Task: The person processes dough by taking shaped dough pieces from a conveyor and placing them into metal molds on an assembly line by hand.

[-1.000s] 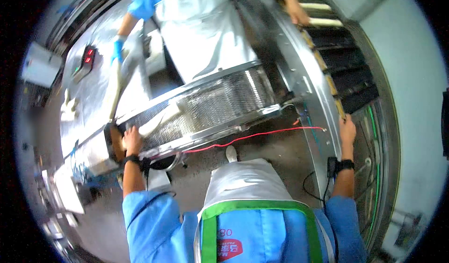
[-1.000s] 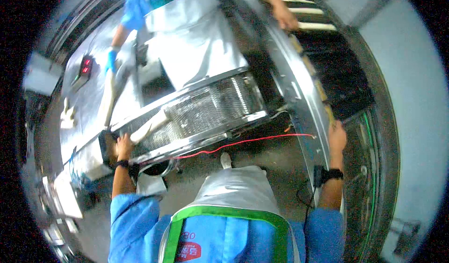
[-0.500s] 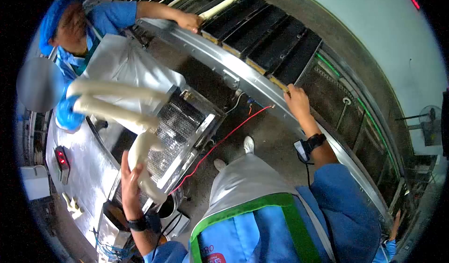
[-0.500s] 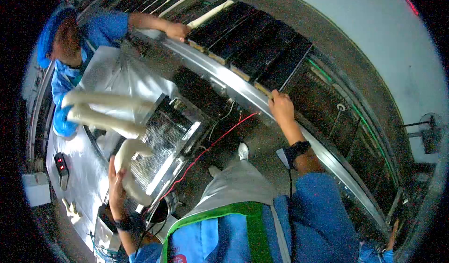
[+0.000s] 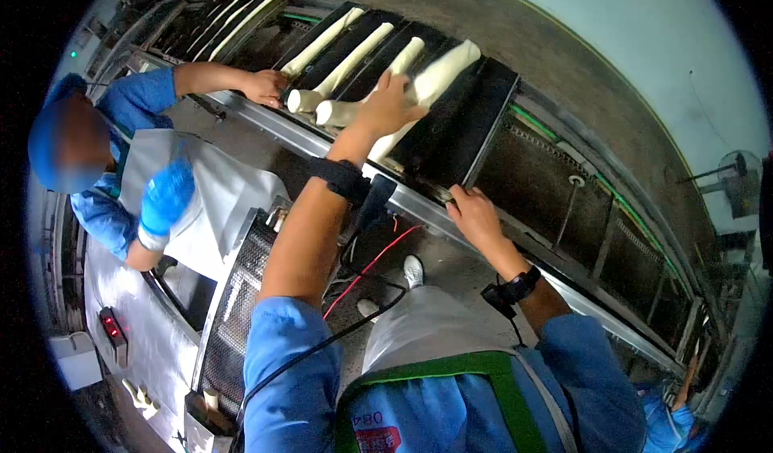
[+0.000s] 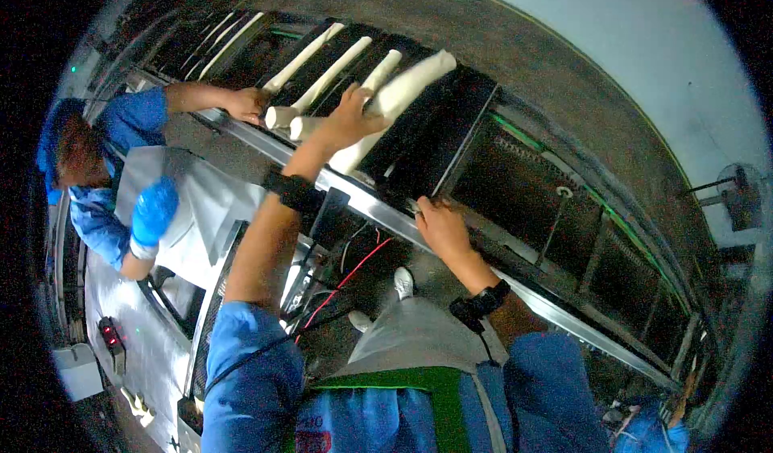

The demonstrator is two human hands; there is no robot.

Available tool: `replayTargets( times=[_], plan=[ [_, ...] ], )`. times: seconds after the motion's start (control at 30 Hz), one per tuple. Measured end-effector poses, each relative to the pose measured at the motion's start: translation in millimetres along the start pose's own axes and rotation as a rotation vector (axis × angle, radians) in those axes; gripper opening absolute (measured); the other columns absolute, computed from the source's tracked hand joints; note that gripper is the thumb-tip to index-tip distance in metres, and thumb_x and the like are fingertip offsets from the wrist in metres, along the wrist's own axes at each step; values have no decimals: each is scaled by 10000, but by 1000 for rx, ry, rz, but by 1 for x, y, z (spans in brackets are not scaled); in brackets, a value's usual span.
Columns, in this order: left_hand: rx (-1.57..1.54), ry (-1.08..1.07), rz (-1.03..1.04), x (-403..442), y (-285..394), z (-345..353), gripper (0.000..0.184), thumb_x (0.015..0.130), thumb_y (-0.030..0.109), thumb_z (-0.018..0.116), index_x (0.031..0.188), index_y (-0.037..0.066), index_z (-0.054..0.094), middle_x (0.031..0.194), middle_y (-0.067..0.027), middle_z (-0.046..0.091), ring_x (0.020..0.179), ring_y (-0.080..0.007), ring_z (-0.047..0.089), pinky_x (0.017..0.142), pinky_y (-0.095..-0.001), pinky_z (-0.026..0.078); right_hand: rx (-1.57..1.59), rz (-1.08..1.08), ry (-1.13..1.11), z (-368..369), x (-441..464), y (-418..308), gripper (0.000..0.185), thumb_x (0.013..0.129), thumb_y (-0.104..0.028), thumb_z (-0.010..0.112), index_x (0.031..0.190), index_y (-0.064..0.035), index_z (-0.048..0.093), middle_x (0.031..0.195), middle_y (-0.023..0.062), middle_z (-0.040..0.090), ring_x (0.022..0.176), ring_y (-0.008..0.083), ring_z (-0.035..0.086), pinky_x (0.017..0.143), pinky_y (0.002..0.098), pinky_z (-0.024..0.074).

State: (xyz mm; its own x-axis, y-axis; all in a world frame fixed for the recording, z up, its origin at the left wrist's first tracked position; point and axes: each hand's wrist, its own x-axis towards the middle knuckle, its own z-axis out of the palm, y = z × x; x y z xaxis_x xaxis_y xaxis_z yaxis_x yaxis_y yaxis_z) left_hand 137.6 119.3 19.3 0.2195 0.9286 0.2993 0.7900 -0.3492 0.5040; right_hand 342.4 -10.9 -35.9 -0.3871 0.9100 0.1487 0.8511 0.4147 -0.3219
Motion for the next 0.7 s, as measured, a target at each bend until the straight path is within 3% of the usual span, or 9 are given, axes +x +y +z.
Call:
replayTargets(
  times=[0.1, 0.17, 0.27, 0.37, 0.4, 0.43, 0.53, 0.63, 0.7],
  plan=[
    [26, -8, -68, -22, -12, 14, 465, 710, 285, 591, 1074, 49, 424, 976, -176, 539, 915, -334, 509, 796, -417, 399, -1, -37, 71, 3, 0, 0, 162, 727, -163, 536, 811, -65, 438, 620, 139, 537, 647, 320, 537, 558, 419, 441],
    [406, -280, -131, -42, -1, 6, 328, 716, 222, 560, 999, 64, 514, 946, -119, 562, 902, -279, 520, 761, -398, 408, 26, -8, 55, 2, 1, 1, 165, 729, -168, 535, 818, -68, 439, 620, 142, 537, 638, 325, 536, 553, 424, 440],
    [510, -357, -120, -53, 1, 22, 193, 698, 193, 548, 860, 100, 598, 898, -82, 581, 878, -231, 524, 725, -360, 401, 51, -8, 31, 3, -4, 4, 171, 733, -172, 532, 837, -73, 440, 619, 151, 537, 626, 335, 534, 543, 430, 441],
    [417, -257, -171, -81, 6, 16, 95, 639, 165, 554, 683, 115, 621, 731, -58, 604, 757, -215, 534, 658, -334, 387, 3, 57, -72, 9, -20, -7, 167, 741, -155, 522, 870, -84, 445, 642, 165, 544, 640, 332, 540, 541, 428, 446],
    [297, -128, -30, -97, -1, 14, 115, 678, 175, 561, 738, 77, 551, 729, -103, 557, 788, -285, 507, 649, -388, 405, -8, 155, -172, 2, -23, -14, 170, 772, -179, 503, 913, -86, 480, 719, 171, 551, 681, 349, 533, 564, 437, 419],
    [186, -15, -28, -121, 5, -1, 140, 672, 141, 559, 792, 72, 546, 777, -96, 552, 783, -282, 500, 659, -388, 405, 61, 43, -125, -2, -30, -11, 197, 783, -197, 493, 947, -88, 483, 752, 177, 558, 697, 356, 534, 571, 438, 412],
    [83, 237, -221, -226, 12, -30, 342, 652, 87, 589, 984, 94, 509, 970, -91, 507, 933, -294, 447, 777, -392, 372, 187, 188, -266, -15, -52, -12, 242, 792, -251, 484, 1002, -131, 473, 739, 180, 565, 664, 358, 544, 546, 449, 409],
    [212, 477, -607, -365, -10, -57, 392, 615, 32, 533, 1003, 78, 503, 1035, -125, 491, 967, -307, 443, 811, -395, 360, 143, 53, -227, -18, -74, -7, 228, 819, -228, 460, 1027, -133, 461, 680, 136, 575, 625, 326, 554, 525, 398, 409],
    [433, 724, -1096, -474, -34, -58, 390, 610, 47, 539, 996, 90, 505, 988, -131, 505, 941, -294, 460, 811, -395, 364, 115, 24, -256, -21, -71, -7, 220, 821, -226, 464, 1009, -110, 472, 608, 109, 534, 535, 261, 516, 509, 383, 382]
  ],
)
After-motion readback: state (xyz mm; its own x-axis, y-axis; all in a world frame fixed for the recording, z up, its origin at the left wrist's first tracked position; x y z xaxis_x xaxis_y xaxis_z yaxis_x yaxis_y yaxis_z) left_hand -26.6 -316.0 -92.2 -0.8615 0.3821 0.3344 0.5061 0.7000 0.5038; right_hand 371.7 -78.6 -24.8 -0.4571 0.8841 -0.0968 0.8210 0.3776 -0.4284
